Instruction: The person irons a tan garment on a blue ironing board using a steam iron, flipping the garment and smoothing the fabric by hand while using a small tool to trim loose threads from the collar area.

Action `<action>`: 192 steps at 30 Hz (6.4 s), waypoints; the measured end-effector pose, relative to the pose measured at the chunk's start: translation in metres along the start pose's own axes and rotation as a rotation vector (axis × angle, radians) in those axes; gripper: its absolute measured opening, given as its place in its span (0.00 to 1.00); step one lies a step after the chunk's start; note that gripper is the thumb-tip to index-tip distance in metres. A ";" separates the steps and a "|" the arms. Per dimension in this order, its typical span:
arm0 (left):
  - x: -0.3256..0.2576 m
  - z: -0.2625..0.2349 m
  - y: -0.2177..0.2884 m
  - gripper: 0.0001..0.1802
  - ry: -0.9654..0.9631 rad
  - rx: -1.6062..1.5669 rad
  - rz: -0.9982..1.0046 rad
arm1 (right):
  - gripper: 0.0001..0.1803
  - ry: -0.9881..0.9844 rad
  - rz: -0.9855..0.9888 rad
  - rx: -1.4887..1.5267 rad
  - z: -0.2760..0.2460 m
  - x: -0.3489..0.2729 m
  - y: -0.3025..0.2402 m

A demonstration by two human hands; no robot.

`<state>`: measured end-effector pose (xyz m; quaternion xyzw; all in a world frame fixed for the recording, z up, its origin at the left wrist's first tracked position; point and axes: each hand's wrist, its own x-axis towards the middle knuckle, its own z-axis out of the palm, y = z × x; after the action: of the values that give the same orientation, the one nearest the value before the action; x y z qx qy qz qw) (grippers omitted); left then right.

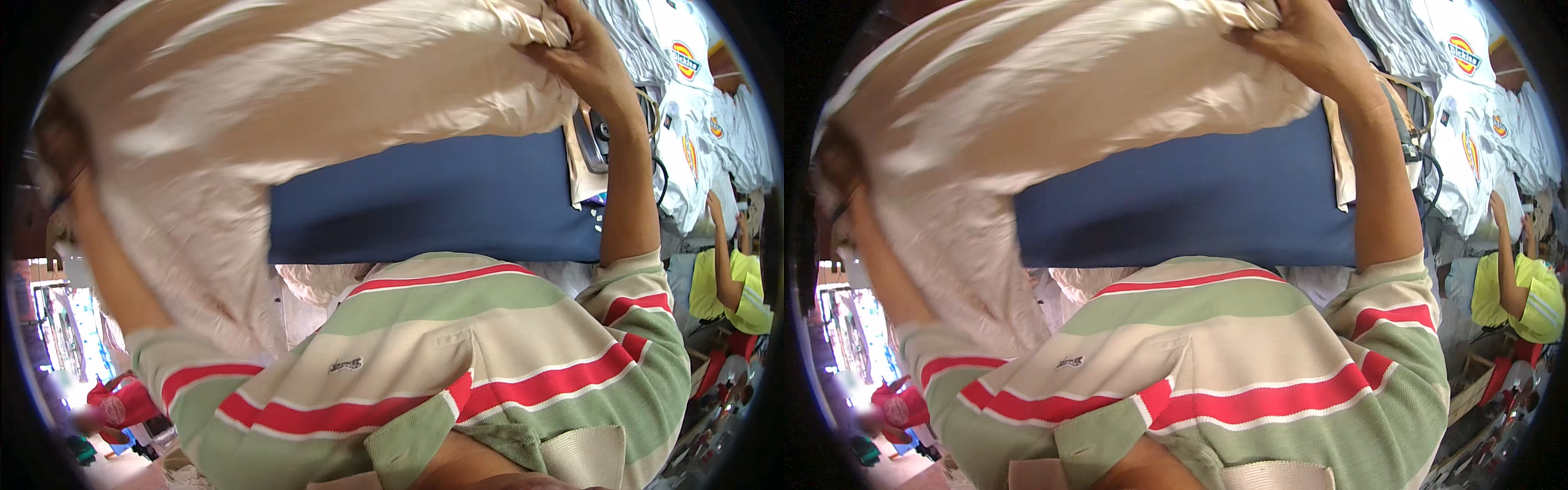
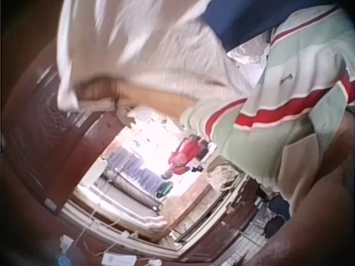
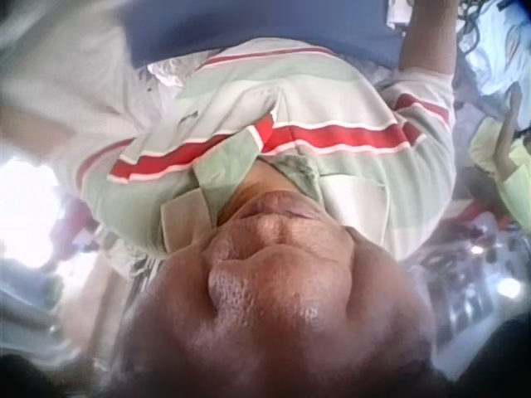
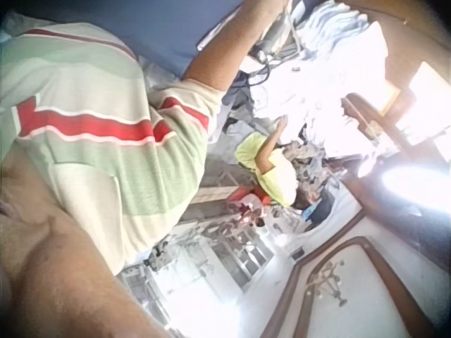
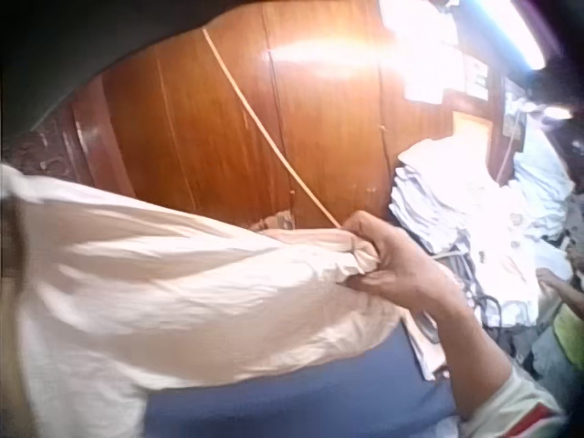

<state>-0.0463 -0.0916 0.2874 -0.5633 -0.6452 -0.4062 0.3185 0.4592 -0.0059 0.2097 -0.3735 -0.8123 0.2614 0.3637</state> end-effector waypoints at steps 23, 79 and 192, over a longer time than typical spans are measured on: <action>-0.300 0.254 0.148 0.11 -1.147 -0.329 0.436 | 0.10 -0.518 -0.034 -0.544 0.114 -0.089 0.253; -0.357 0.160 0.143 0.19 -0.788 -0.200 -0.103 | 0.23 0.015 1.011 -0.425 -0.101 -0.064 0.313; -0.298 0.354 0.071 0.24 -0.921 0.022 -0.099 | 0.28 -0.346 0.368 -0.317 0.216 0.091 0.170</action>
<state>0.0884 0.0841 -0.1246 -0.6502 -0.7498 -0.1218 -0.0152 0.3186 0.1328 -0.0015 -0.5165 -0.8116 0.2528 0.1035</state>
